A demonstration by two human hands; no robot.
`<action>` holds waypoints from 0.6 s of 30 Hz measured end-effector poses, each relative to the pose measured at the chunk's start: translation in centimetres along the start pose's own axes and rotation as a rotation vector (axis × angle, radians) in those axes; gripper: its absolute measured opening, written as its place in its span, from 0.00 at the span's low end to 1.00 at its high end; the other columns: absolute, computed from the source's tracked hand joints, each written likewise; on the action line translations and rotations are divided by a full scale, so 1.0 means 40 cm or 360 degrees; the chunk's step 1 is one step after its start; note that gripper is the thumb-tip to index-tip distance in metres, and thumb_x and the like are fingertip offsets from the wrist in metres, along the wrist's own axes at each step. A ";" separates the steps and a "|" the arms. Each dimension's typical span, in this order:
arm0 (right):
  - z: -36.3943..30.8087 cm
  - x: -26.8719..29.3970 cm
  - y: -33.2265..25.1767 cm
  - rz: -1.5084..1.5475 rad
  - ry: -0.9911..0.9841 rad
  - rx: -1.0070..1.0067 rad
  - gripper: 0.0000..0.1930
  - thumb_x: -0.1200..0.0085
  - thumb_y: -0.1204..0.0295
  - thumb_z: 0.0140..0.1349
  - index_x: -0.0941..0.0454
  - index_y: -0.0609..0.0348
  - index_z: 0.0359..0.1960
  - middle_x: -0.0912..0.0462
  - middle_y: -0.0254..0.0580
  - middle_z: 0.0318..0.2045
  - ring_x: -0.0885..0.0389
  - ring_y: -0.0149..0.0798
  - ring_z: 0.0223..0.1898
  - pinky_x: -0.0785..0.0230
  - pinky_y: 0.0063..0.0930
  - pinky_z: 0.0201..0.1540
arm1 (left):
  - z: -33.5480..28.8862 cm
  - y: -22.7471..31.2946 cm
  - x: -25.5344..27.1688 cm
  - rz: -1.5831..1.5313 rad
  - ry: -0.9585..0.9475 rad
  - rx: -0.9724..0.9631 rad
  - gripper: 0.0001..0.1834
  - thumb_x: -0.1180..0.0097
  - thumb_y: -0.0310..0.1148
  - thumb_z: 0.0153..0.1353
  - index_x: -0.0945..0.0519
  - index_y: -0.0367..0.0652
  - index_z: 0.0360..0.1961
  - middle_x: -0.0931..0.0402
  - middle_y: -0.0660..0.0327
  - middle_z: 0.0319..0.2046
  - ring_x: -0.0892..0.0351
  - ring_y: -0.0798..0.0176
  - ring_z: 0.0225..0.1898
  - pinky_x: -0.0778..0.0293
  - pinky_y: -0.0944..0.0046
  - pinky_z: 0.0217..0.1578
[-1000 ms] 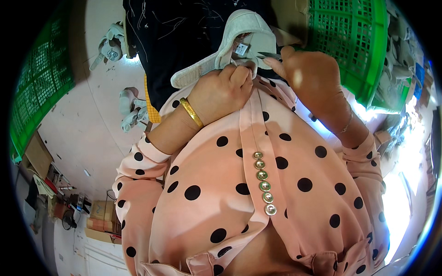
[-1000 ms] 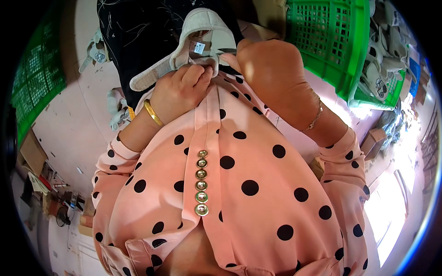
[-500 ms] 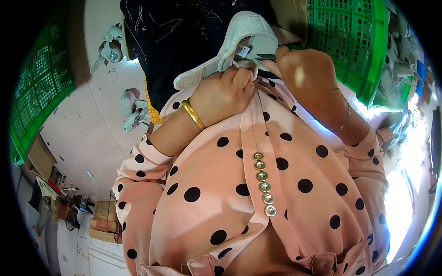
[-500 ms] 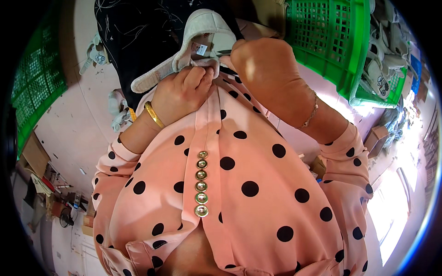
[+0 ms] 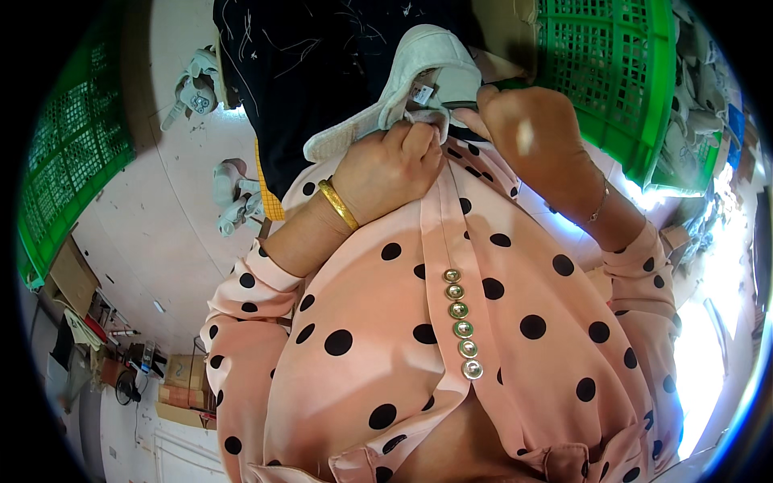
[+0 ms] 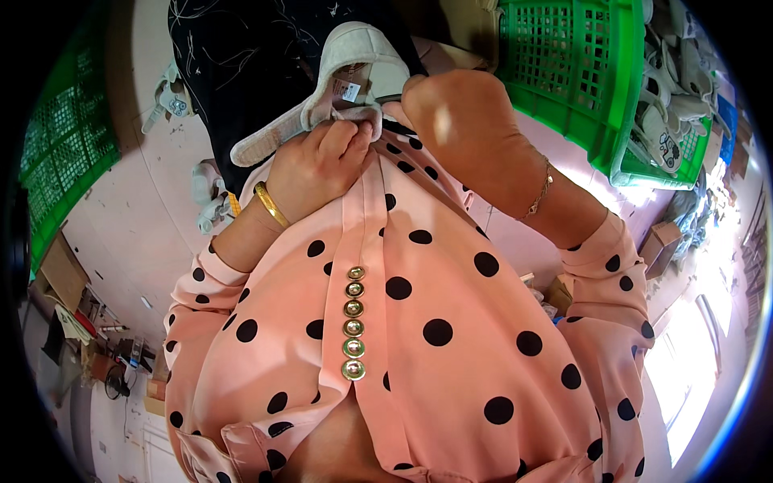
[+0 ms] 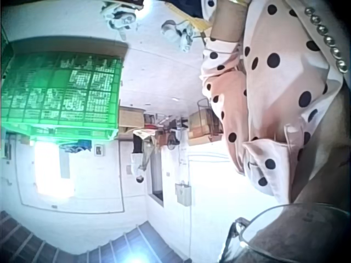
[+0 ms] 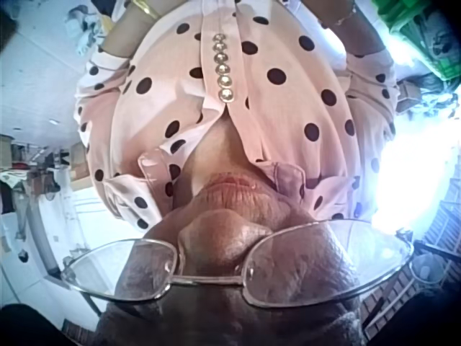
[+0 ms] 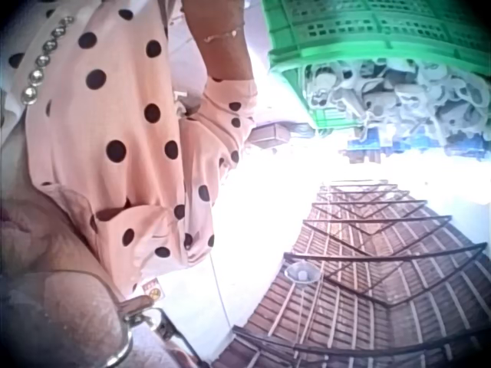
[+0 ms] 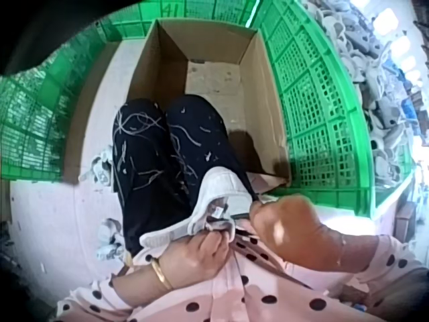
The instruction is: The person uses a pair of scissors to trim loose threads and excess fabric from the edges of light-colored slippers. They handle the slippers one at a time, rotating them to access different areas, and place the finished items into a green crate.
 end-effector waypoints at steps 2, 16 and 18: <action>0.000 -0.009 0.006 0.0019 -0.0052 -0.0033 0.20 0.42 0.55 0.60 0.26 0.55 0.17 0.27 0.42 0.11 0.24 0.44 0.15 0.36 0.30 0.16 | 0.001 -0.003 0.003 -0.0010 0.0002 0.0014 0.09 0.38 0.31 0.54 0.21 0.43 0.36 0.35 0.67 0.27 0.27 0.71 0.23 0.29 0.71 0.16; 0.005 0.013 0.046 0.0683 0.0243 -0.0288 0.23 0.39 0.49 0.58 0.27 0.58 0.25 0.27 0.42 0.12 0.27 0.44 0.14 0.36 0.32 0.17 | -0.032 -0.062 0.029 -0.0484 0.0102 0.0312 0.13 0.37 0.28 0.50 0.18 0.41 0.39 0.25 0.64 0.33 0.21 0.65 0.28 0.23 0.70 0.23; 0.011 -0.007 0.045 0.0981 0.0298 -0.0444 0.23 0.38 0.49 0.57 0.27 0.59 0.28 0.25 0.44 0.15 0.26 0.45 0.16 0.35 0.33 0.18 | -0.046 -0.074 0.025 -0.0635 0.0122 0.0390 0.14 0.38 0.26 0.50 0.18 0.41 0.40 0.24 0.62 0.34 0.20 0.64 0.29 0.22 0.69 0.24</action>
Point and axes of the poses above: each hand's wrist, its own z-axis towards the middle knuckle, its own x-axis out of the back of the hand, y = z × x, the point moved 7 cm from there along z, towards the middle knuckle
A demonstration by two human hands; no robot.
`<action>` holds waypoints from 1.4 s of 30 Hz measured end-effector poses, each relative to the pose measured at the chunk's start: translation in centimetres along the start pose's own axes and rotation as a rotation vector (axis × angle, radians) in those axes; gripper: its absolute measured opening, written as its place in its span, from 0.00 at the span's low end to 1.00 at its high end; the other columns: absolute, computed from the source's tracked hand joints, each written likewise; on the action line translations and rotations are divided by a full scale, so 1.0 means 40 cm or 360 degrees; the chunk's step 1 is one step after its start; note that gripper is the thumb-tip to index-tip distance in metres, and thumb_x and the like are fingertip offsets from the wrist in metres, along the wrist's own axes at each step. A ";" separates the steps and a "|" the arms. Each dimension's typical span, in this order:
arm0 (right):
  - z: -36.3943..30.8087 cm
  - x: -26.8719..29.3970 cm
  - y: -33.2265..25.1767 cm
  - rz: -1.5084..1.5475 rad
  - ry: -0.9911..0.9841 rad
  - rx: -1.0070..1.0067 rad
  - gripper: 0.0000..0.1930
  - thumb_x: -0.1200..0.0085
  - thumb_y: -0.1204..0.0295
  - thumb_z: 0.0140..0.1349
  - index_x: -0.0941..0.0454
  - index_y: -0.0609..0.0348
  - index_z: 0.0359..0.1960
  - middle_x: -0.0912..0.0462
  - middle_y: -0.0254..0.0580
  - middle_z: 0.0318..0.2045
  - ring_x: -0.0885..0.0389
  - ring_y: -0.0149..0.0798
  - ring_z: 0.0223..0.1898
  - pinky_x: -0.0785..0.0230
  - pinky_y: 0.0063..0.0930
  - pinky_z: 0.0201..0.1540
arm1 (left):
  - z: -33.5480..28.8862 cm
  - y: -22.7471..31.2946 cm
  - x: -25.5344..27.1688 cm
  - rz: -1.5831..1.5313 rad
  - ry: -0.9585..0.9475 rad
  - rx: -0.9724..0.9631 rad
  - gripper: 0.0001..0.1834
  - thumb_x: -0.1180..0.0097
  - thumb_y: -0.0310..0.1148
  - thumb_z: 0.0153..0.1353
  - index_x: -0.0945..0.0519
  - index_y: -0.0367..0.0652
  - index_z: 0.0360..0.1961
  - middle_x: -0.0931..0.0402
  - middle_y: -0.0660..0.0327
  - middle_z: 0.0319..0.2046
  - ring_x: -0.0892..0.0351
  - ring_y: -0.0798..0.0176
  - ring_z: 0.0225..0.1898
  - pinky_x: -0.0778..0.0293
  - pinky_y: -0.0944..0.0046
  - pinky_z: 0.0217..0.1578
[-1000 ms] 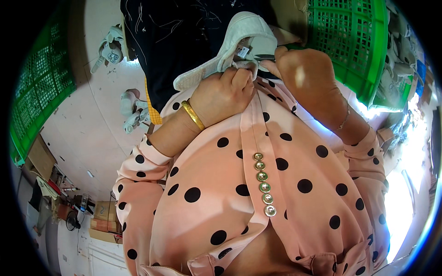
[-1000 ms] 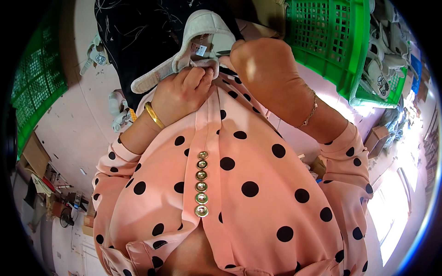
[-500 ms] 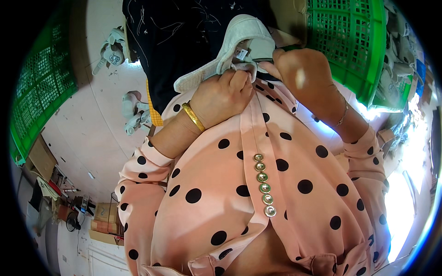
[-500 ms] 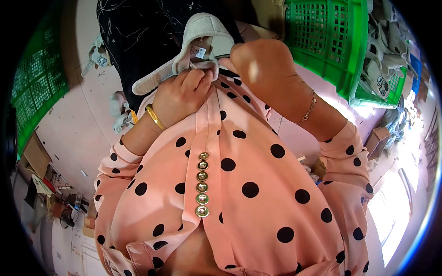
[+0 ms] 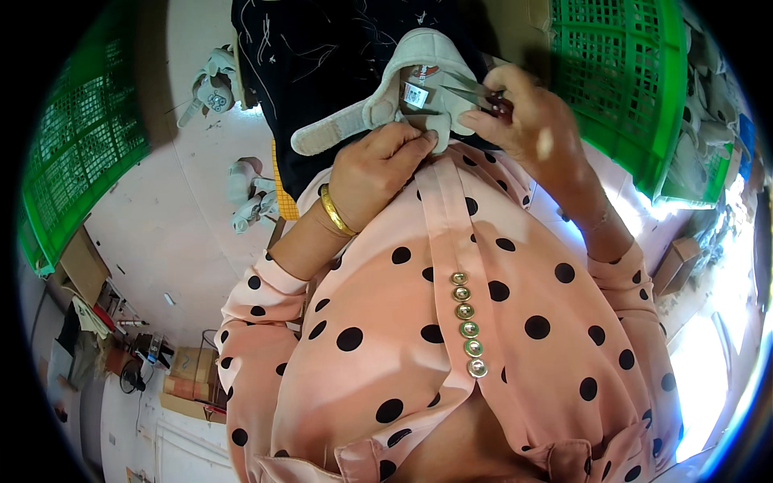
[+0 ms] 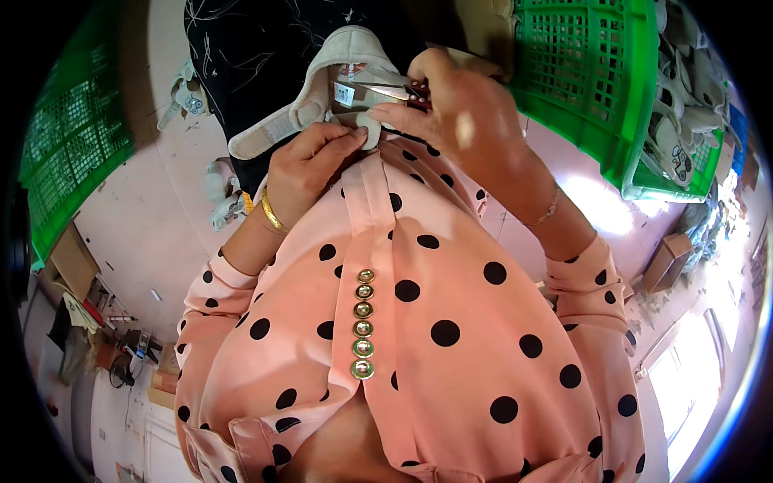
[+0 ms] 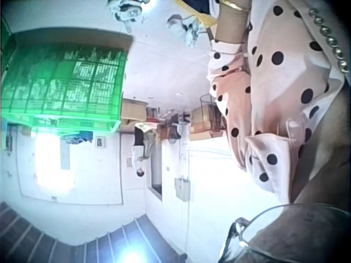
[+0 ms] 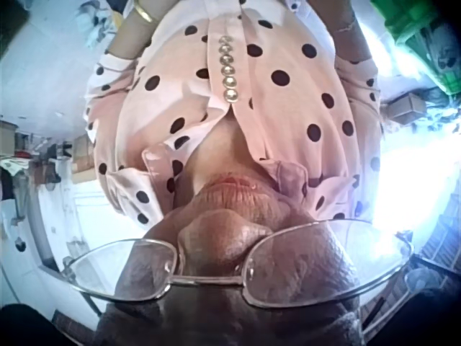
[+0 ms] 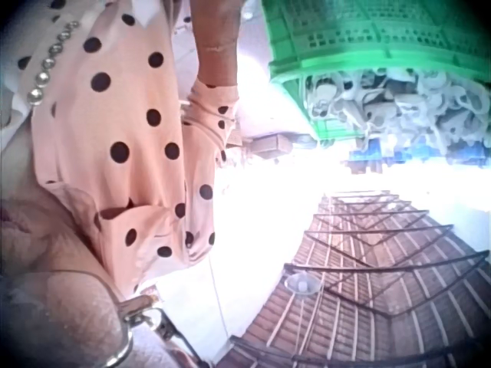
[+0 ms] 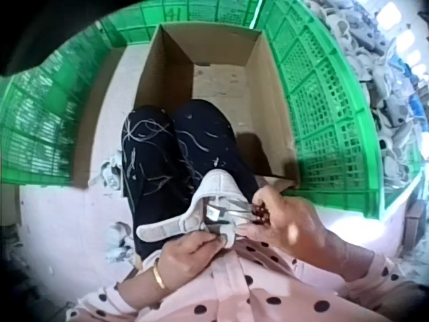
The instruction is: The person uses a pair of scissors to trim loose threads and excess fabric from the edges of light-colored slippers. They handle the slippers one at a time, rotating them to access different areas, and place the finished items into a green crate.
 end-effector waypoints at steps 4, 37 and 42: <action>0.009 -0.093 0.054 0.0113 -0.0201 -0.0334 0.18 0.40 0.60 0.60 0.29 0.63 0.29 0.24 0.55 0.20 0.24 0.54 0.22 0.33 0.39 0.24 | -0.008 -0.011 0.011 -0.0077 -0.0036 0.0073 0.16 0.39 0.24 0.49 0.18 0.40 0.43 0.22 0.60 0.36 0.18 0.60 0.32 0.21 0.67 0.28; -0.019 0.755 0.386 0.1711 0.1000 -0.0649 0.13 0.49 0.70 0.67 0.35 0.55 0.24 0.40 0.28 0.15 0.45 0.23 0.15 0.53 0.20 0.19 | -0.447 -0.853 0.177 -0.0514 0.1166 0.2175 0.14 0.40 0.33 0.58 0.17 0.35 0.41 0.16 0.58 0.33 0.18 0.67 0.34 0.24 0.67 0.40; -0.035 1.028 0.458 0.1085 0.1810 -0.0860 0.17 0.48 0.70 0.66 0.38 0.53 0.20 0.38 0.28 0.17 0.45 0.24 0.16 0.52 0.19 0.20 | -0.450 -1.088 0.161 -0.0430 0.1165 0.2302 0.20 0.39 0.37 0.56 0.18 0.35 0.46 0.16 0.50 0.40 0.16 0.56 0.42 0.24 0.62 0.45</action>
Point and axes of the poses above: each hand's wrist, its own z-axis towards the middle knuckle, its own x-axis out of the back of the hand, y = z × x, the point moved 7 cm from there along z, towards the middle knuckle
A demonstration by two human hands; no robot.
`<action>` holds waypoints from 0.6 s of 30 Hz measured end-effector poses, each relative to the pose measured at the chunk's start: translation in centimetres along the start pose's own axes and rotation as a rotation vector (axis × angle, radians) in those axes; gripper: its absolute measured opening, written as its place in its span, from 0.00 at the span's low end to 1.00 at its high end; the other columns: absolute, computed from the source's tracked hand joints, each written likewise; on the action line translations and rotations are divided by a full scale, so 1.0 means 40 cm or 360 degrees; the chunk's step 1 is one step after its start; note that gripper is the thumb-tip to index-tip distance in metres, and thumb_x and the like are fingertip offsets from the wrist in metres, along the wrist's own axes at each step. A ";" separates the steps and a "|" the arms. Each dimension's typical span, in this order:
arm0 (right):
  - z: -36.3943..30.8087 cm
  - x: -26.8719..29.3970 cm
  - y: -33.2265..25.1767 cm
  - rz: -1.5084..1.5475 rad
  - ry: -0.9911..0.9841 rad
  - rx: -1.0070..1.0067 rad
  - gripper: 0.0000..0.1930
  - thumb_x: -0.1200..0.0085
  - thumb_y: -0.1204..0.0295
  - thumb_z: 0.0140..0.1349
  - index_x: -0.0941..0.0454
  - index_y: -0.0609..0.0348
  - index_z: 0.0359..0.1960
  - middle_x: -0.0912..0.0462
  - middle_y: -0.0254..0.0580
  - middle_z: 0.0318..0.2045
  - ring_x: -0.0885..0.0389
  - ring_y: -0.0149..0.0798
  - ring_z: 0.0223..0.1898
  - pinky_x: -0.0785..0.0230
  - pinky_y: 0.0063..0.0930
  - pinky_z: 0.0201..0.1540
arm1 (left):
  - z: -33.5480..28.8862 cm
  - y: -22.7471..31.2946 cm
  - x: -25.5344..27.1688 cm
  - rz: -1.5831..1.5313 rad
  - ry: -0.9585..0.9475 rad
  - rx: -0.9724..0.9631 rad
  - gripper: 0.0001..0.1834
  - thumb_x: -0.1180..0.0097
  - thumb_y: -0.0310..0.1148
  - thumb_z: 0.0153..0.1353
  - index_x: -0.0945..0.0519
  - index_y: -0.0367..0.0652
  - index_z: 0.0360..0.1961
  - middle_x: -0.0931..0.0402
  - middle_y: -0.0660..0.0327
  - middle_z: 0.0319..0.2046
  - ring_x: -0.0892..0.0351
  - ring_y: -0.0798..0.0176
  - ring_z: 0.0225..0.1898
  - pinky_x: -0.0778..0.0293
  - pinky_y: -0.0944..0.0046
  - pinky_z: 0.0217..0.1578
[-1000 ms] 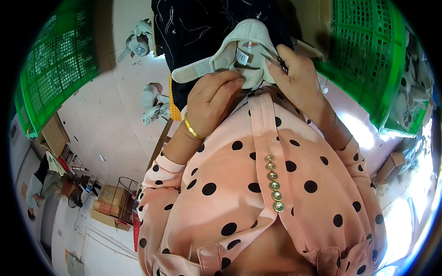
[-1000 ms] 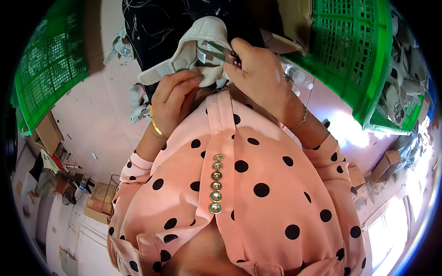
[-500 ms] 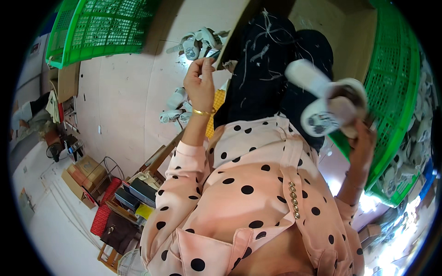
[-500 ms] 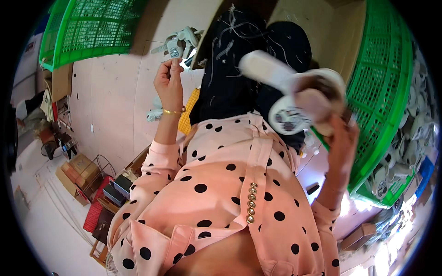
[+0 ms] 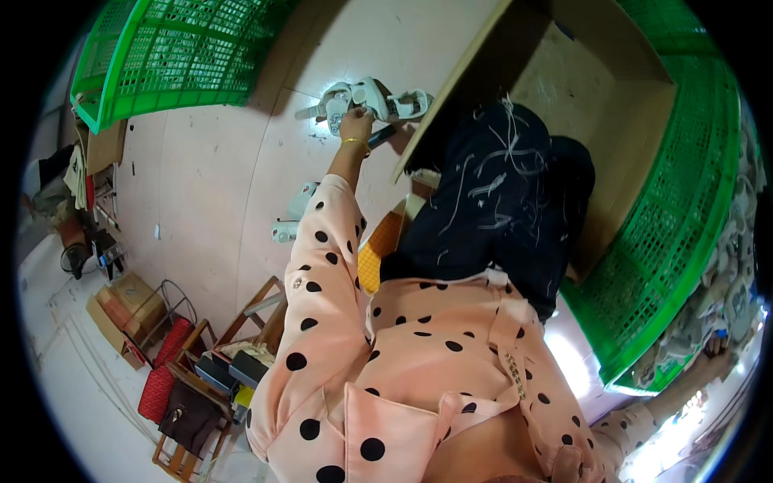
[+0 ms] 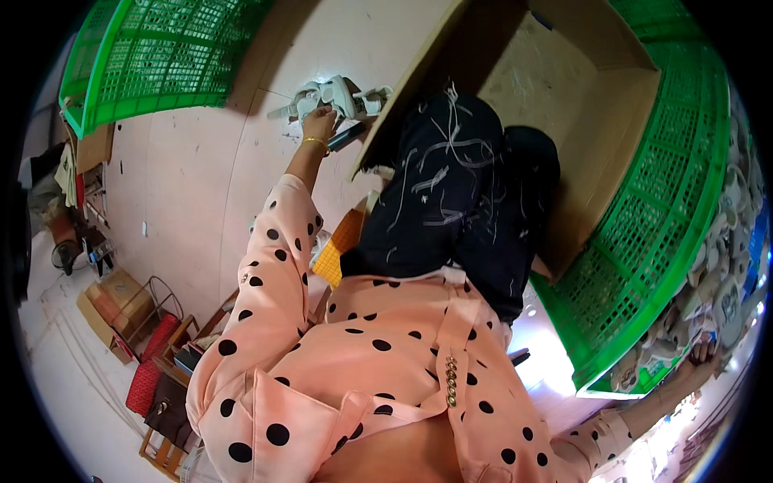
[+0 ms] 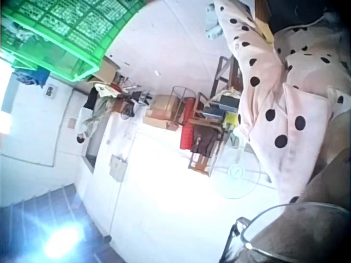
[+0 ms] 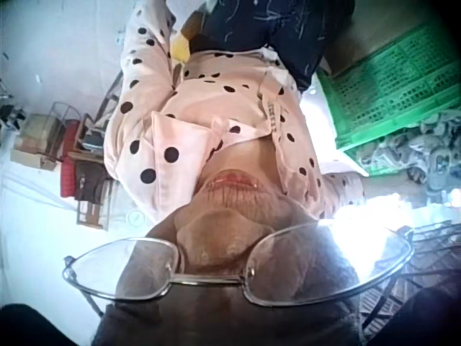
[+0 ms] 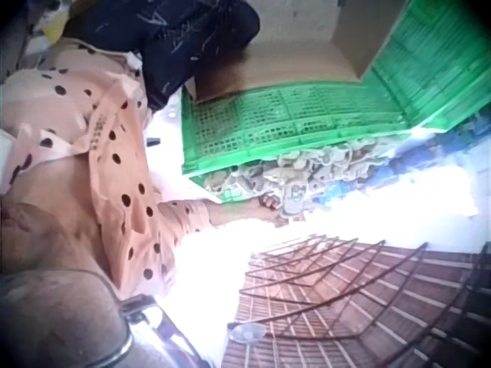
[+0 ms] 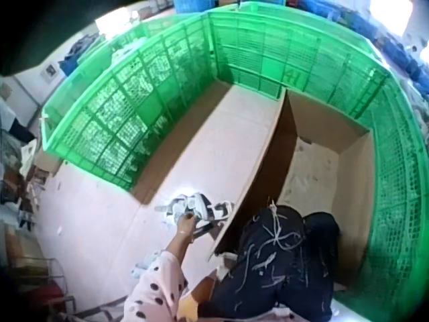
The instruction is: The person uses a pair of scissors to trim loose threads and excess fabric from the edges of light-colored slippers. They handle the slippers one at a time, rotating them to access different areas, and place the finished items into a green crate.
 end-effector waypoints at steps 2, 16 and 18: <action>0.128 0.087 -0.031 -0.0110 -0.0121 0.0190 0.15 0.47 0.67 0.66 0.34 0.55 0.22 0.35 0.29 0.19 0.43 0.25 0.18 0.49 0.18 0.21 | 0.049 0.055 -0.024 0.0122 0.0062 -0.0002 0.22 0.39 0.39 0.56 0.19 0.36 0.49 0.17 0.48 0.43 0.16 0.53 0.43 0.24 0.61 0.47; 0.661 0.238 0.145 -0.0735 0.0055 0.0196 0.16 0.46 0.66 0.65 0.29 0.62 0.50 0.21 0.45 0.38 0.22 0.37 0.31 0.28 0.27 0.27 | 0.176 0.097 -0.079 0.0825 0.0060 0.0396 0.43 0.28 0.49 0.41 0.27 0.30 0.54 0.24 0.45 0.52 0.23 0.47 0.54 0.26 0.57 0.55; 0.649 0.157 0.199 -0.0741 0.0024 0.0215 0.19 0.47 0.65 0.65 0.29 0.65 0.52 0.20 0.48 0.40 0.20 0.40 0.33 0.25 0.29 0.30 | 0.152 0.089 -0.046 0.0887 0.0143 0.0300 0.42 0.27 0.46 0.40 0.26 0.30 0.53 0.23 0.46 0.51 0.22 0.48 0.53 0.26 0.57 0.54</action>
Point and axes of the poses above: each hand's wrist, its own z-axis towards the middle knuckle, its own x-axis out of the back of the hand, y = z × x, the point moved 7 cm from there along z, towards the middle knuckle
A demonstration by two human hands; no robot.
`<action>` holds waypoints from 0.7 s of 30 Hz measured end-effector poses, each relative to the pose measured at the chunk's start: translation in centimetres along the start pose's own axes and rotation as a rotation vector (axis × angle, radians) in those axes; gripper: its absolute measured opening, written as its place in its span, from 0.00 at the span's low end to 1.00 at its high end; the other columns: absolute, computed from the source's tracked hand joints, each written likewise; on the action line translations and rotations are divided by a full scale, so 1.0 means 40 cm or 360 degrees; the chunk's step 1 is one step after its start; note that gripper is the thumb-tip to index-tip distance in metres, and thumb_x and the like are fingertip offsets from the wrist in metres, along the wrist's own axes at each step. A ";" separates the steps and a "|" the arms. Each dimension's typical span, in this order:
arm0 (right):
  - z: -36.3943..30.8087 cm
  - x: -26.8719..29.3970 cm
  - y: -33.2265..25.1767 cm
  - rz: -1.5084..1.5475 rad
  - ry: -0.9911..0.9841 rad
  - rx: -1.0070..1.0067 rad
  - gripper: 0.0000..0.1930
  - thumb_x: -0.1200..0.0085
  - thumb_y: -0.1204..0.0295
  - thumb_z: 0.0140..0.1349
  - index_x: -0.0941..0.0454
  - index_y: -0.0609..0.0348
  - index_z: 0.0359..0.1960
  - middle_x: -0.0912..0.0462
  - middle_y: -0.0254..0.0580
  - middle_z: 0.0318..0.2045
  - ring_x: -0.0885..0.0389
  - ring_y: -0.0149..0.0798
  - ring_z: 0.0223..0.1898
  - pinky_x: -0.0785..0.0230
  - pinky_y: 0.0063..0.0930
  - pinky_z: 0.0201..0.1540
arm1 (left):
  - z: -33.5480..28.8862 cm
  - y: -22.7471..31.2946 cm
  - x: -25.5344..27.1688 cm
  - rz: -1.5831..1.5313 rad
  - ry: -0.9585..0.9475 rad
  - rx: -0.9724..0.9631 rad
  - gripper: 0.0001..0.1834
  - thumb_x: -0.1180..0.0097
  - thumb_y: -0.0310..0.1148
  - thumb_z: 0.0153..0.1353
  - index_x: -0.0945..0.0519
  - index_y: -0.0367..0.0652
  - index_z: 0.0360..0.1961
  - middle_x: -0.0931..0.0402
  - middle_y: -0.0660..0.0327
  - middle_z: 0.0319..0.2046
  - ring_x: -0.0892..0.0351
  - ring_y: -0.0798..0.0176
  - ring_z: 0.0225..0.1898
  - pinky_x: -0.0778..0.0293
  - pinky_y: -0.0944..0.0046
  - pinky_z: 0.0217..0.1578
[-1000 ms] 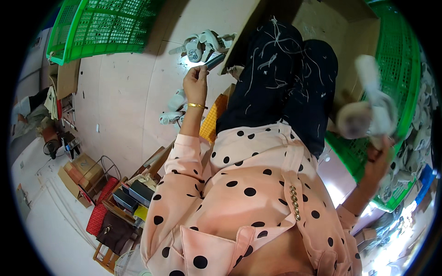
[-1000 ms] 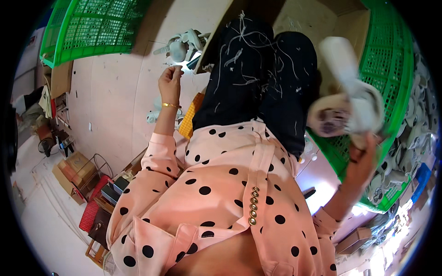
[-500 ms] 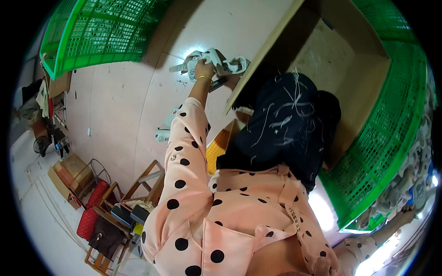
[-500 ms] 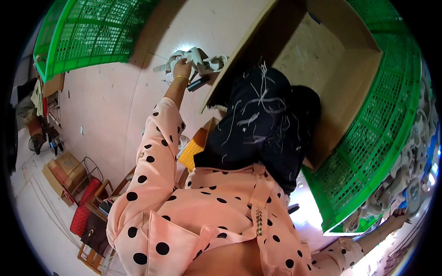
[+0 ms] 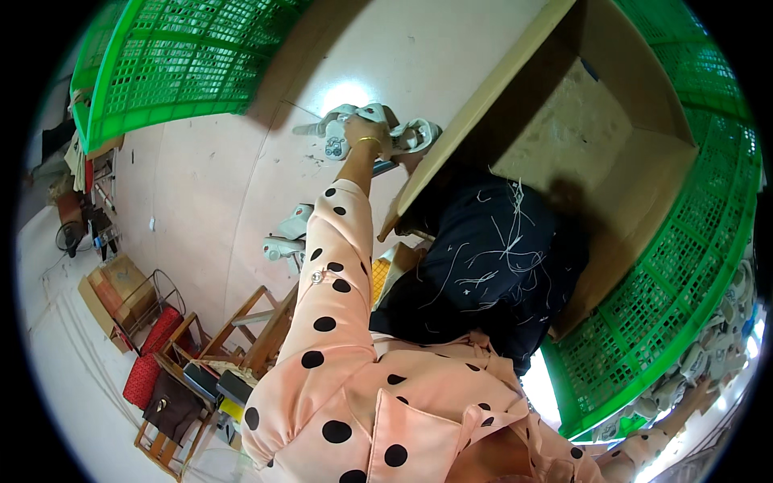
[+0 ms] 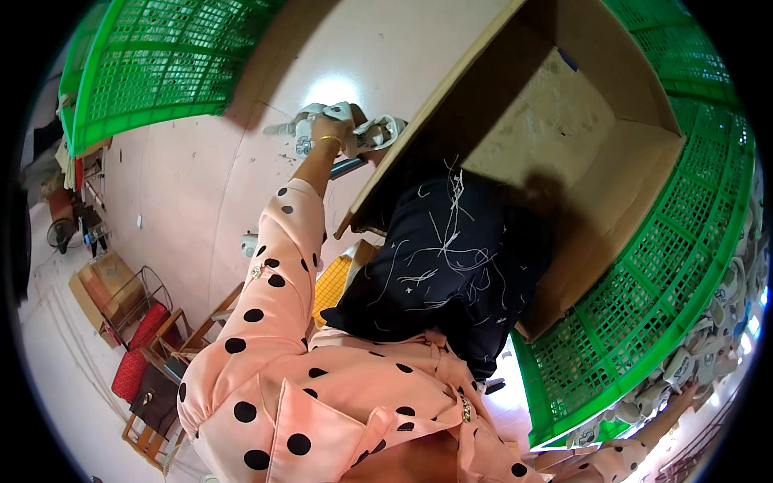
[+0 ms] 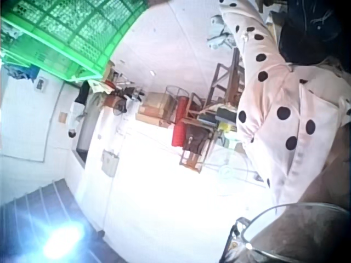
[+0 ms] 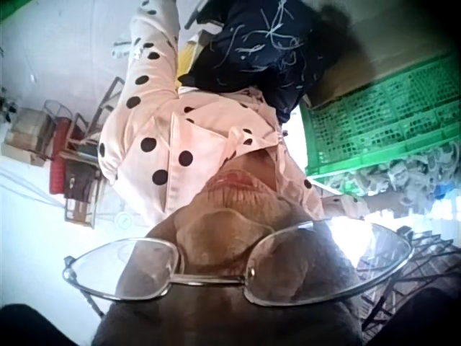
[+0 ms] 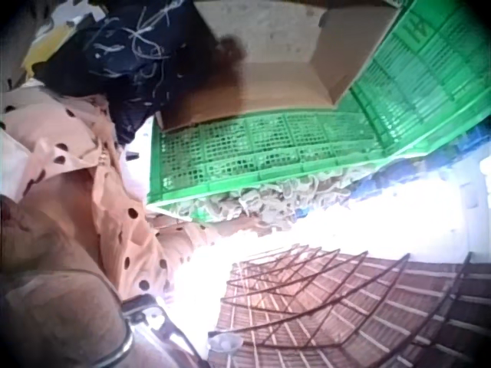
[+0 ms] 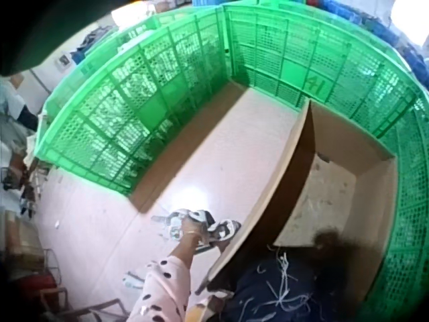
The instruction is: The person uses a pair of scissors to trim loose threads and excess fabric from the edges of light-colored slippers. They handle the slippers one at a time, rotating them to access different areas, and place the finished items into a green crate.
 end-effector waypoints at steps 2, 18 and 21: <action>-0.065 0.006 0.012 -0.0081 0.0004 0.0101 0.21 0.48 0.63 0.65 0.27 0.69 0.53 0.19 0.50 0.41 0.19 0.42 0.37 0.24 0.31 0.34 | -0.081 0.038 0.028 -0.0182 0.0178 0.0065 0.26 0.29 0.36 0.44 0.20 0.29 0.42 0.18 0.44 0.43 0.18 0.51 0.48 0.22 0.59 0.48; -1.130 -0.563 -0.692 -0.0347 -0.1517 0.1207 0.15 0.58 0.74 0.71 0.23 0.59 0.54 0.41 0.22 0.20 0.45 0.19 0.21 0.54 0.17 0.23 | -0.819 0.202 0.581 -0.0989 -0.1004 -0.2045 0.10 0.41 0.31 0.64 0.17 0.37 0.42 0.26 0.60 0.45 0.25 0.66 0.43 0.27 0.67 0.45; -1.451 -0.647 -0.748 -0.0141 -0.2187 0.1288 0.22 0.58 0.84 0.57 0.22 0.61 0.53 0.39 0.24 0.20 0.42 0.20 0.22 0.50 0.16 0.24 | -1.043 0.272 0.581 -0.0915 -0.1380 -0.2707 0.15 0.39 0.39 0.63 0.17 0.37 0.43 0.24 0.55 0.37 0.25 0.58 0.40 0.30 0.61 0.39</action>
Point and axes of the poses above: each hand's wrist, its own z-axis towards the middle knuckle, its own x-axis out of the back of the hand, y = z × x, the point moved 7 cm from there along z, towards the middle knuckle
